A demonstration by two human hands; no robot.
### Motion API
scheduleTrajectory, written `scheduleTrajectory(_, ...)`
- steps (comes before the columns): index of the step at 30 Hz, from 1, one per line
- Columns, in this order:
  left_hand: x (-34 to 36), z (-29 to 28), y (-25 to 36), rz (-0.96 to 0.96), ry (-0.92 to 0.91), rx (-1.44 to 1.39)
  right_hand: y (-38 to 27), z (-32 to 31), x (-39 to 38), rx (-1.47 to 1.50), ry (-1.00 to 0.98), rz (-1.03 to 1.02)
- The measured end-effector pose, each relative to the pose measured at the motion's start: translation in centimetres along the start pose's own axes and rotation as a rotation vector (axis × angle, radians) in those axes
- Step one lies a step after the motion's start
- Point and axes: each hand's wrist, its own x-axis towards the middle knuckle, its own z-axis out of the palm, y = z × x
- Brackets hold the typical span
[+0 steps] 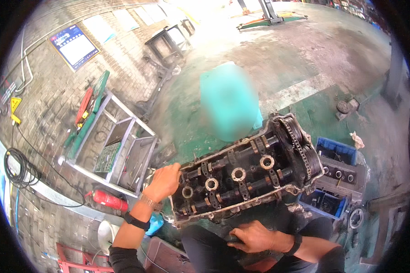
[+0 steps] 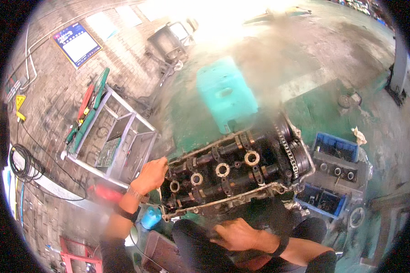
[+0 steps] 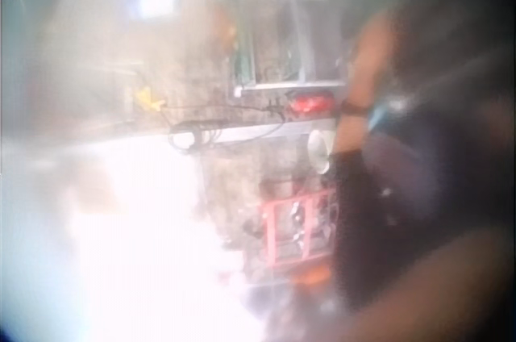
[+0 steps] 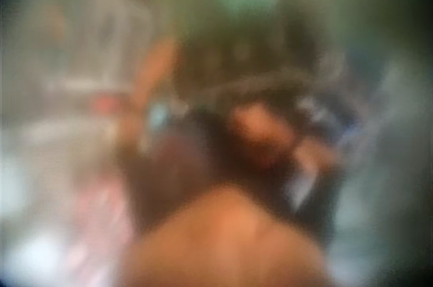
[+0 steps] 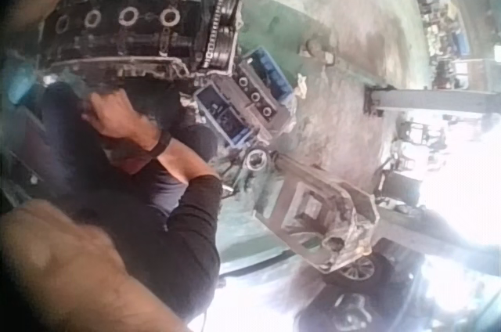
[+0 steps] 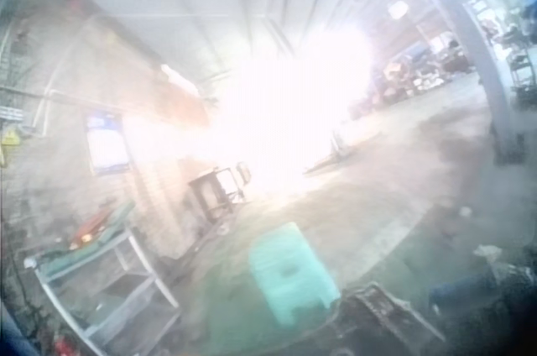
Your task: The person uses a ratchet wrench to loosen and remove bolts from a disassembled engine block resting on a low stool. They repeatedly reposition the tool and the engine to access different bolt locations, then place removed bolts into a nearby blue parts bin.
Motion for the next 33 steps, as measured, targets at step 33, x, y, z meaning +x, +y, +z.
scheduleTrajectory(33, 0.1, 1.5, -0.6, -0.207, 0.055, -0.215, -4.7, -5.5, 4.3, -0.016, -0.004, -0.125)
